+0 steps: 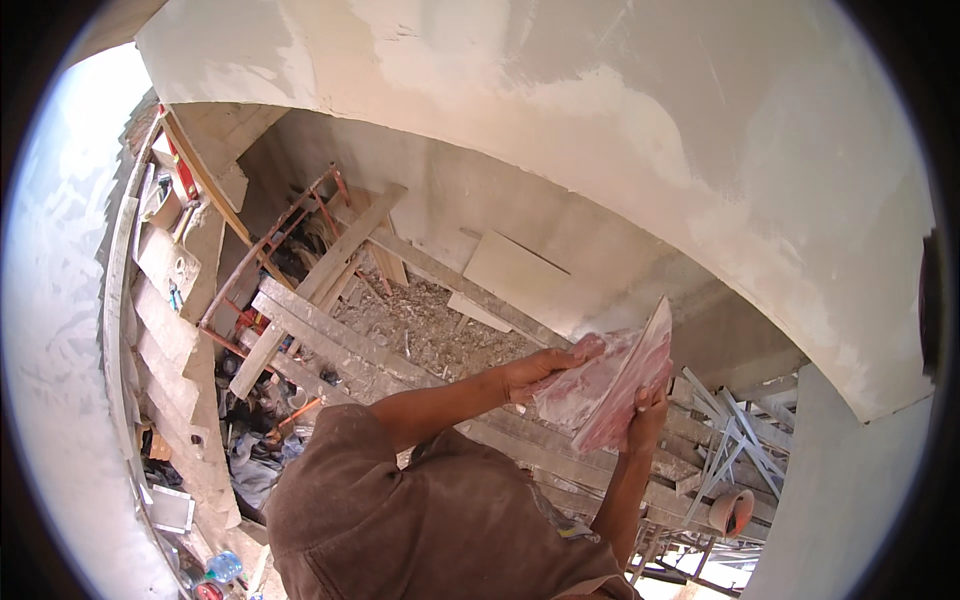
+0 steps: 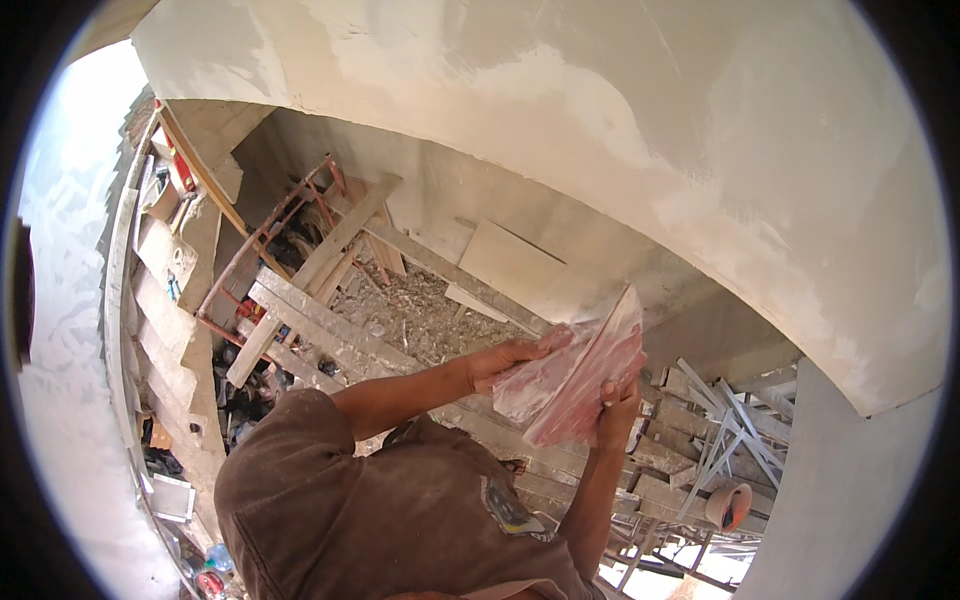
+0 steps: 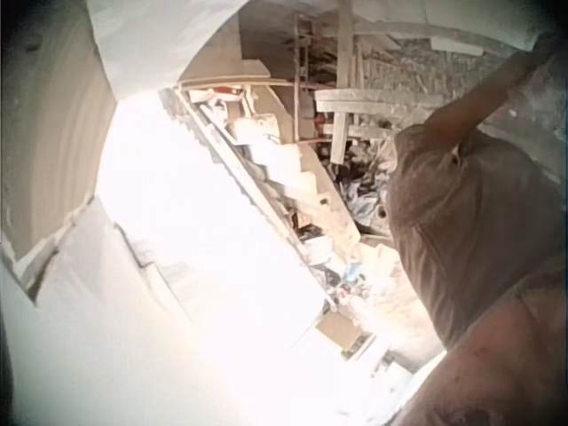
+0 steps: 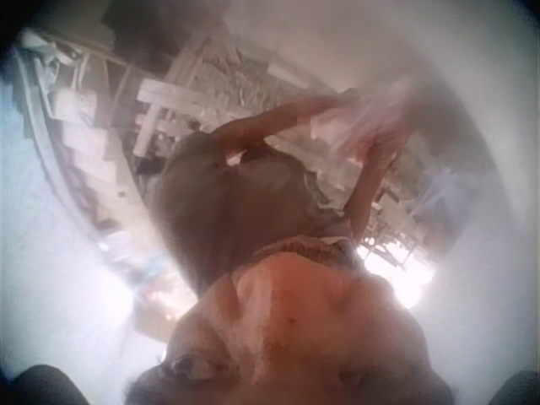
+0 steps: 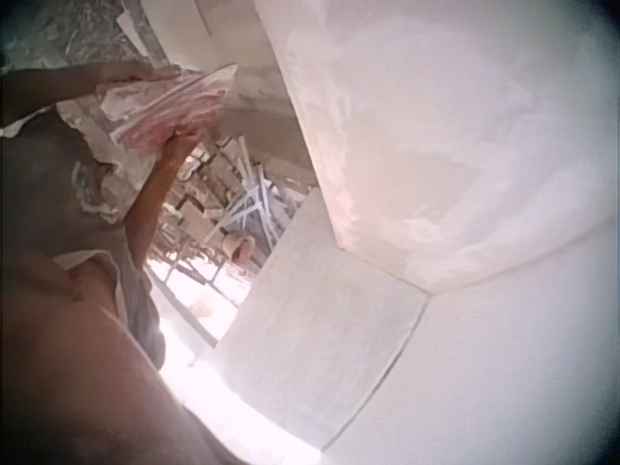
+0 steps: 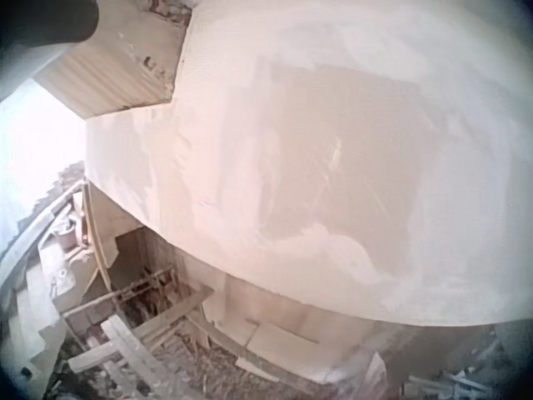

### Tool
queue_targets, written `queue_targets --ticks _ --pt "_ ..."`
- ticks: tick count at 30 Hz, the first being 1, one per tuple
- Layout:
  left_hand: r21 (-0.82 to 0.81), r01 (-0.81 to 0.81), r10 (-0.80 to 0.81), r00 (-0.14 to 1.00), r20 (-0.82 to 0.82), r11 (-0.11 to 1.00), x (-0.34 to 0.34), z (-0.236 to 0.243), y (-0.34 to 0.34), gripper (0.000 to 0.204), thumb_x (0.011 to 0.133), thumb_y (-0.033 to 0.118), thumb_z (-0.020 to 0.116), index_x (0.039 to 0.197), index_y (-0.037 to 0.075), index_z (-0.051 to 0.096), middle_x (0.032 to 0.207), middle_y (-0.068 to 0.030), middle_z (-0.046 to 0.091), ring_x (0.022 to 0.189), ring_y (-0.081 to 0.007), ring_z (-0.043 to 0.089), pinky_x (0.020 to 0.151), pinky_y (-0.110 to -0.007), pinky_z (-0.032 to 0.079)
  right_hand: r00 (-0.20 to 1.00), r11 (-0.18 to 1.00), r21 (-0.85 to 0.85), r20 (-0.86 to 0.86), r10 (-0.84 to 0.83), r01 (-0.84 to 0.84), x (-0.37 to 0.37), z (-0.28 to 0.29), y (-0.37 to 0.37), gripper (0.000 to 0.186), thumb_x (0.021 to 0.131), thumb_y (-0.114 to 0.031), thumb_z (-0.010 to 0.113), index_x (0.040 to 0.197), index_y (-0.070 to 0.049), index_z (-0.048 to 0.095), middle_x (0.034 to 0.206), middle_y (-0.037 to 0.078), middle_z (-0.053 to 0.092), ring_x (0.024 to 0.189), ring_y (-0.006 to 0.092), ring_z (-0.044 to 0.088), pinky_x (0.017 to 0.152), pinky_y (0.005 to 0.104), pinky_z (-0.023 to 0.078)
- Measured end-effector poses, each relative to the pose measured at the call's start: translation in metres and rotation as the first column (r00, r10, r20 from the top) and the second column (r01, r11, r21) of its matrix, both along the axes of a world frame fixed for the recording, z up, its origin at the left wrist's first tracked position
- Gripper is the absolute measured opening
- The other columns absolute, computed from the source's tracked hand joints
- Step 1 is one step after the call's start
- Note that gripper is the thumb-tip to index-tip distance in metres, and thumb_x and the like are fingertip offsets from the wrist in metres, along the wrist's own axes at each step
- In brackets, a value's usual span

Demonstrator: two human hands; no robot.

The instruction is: The person applies plaster to a wall and corner using two spatulas, then positions a corner bead strip and continues smoothing plaster over the corner.

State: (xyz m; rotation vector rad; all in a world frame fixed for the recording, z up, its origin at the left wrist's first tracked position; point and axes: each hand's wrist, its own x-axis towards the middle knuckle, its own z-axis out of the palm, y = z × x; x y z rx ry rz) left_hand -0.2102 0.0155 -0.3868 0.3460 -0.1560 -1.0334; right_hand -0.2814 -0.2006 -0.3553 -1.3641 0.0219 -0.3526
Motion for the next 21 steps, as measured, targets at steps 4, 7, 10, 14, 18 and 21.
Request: queue_targets --ticks 4,7,10,14,18,21 --pt "-0.066 -0.204 0.195 0.973 -0.125 0.977 0.019 0.014 0.023 0.057 0.092 0.024 0.065 0.138 -0.004 0.045 0.124 -0.0144 0.062 0.098 -0.0189 0.068 0.083 -0.032 0.06 0.979 0.963 -0.259 -0.203 0.028 -0.081 -0.008 0.003 -0.012 0.048 0.086 -0.027 0.074 0.122 -0.001 0.055 0.104 0.005 0.065 0.088 0.0143 0.063 0.076 0.0295 0.052" --pt "0.031 -0.328 0.329 0.944 -0.017 0.944 0.043 0.0 0.055 0.056 0.095 0.023 0.059 0.142 0.001 0.041 0.112 -0.011 0.064 0.091 -0.0166 0.067 0.076 -0.03 0.06 0.933 0.87 -0.485 -0.345 -0.099 -0.087 -0.017 -0.003 -0.024 0.036 0.089 -0.022 0.069 0.117 -0.004 0.058 0.096 0.003 0.065 0.081 0.0116 0.062 0.072 0.0283 0.051" --pt "0.217 -0.554 0.519 0.831 0.2 0.804 0.056 -0.019 0.074 0.034 0.098 0.021 0.055 0.127 0.003 0.053 0.097 -0.0055 0.066 0.082 -0.0134 0.067 0.069 -0.028 0.058 0.825 0.951 -0.285 -0.504 -0.254 0.119 -0.041 -0.025 -0.052 0.022 0.093 -0.019 0.064 0.109 -0.005 0.059 0.088 0.001 0.062 0.079 0.011 0.062 0.07 0.0276 0.052" --pt "0.245 -0.692 0.562 0.705 0.434 0.679 0.037 -0.003 0.076 0.015 0.098 0.016 0.057 0.107 0.006 0.065 0.09 0.0005 0.066 0.079 -0.01 0.063 0.069 -0.026 0.054 0.902 0.917 0.22 -0.36 -0.24 0.332 -0.041 -0.013 -0.048 0.022 0.093 -0.012 0.061 0.113 -0.004 0.057 0.097 0.003 0.063 0.085 0.0141 0.064 0.075 0.0318 0.055" --pt "0.171 -0.852 0.417 0.405 0.813 0.495 0.027 -0.006 0.059 0.017 0.098 0.015 0.058 0.108 0.002 0.065 0.092 0.0019 0.063 0.084 -0.0076 0.057 0.076 -0.023 0.046 0.926 0.86 0.38 -0.296 -0.235 0.34 -0.042 0.004 -0.021 0.029 0.091 -0.009 0.06 0.119 -0.003 0.056 0.104 0.005 0.064 0.091 0.0175 0.065 0.08 0.0343 0.057" --pt "0.072 -0.866 0.354 0.276 0.894 0.494 0.01 0.007 0.038 0.024 0.098 0.014 0.059 0.115 -0.002 0.063 0.096 0.0014 0.062 0.087 -0.0071 0.052 0.078 -0.021 0.042 0.924 0.856 0.383 -0.296 -0.24 0.346 -0.037 -0.002 -0.016 0.031 0.09 -0.008 0.06 0.12 -0.002 0.055 0.107 0.007 0.064 0.094 0.019 0.066 0.082 0.0356 0.057"
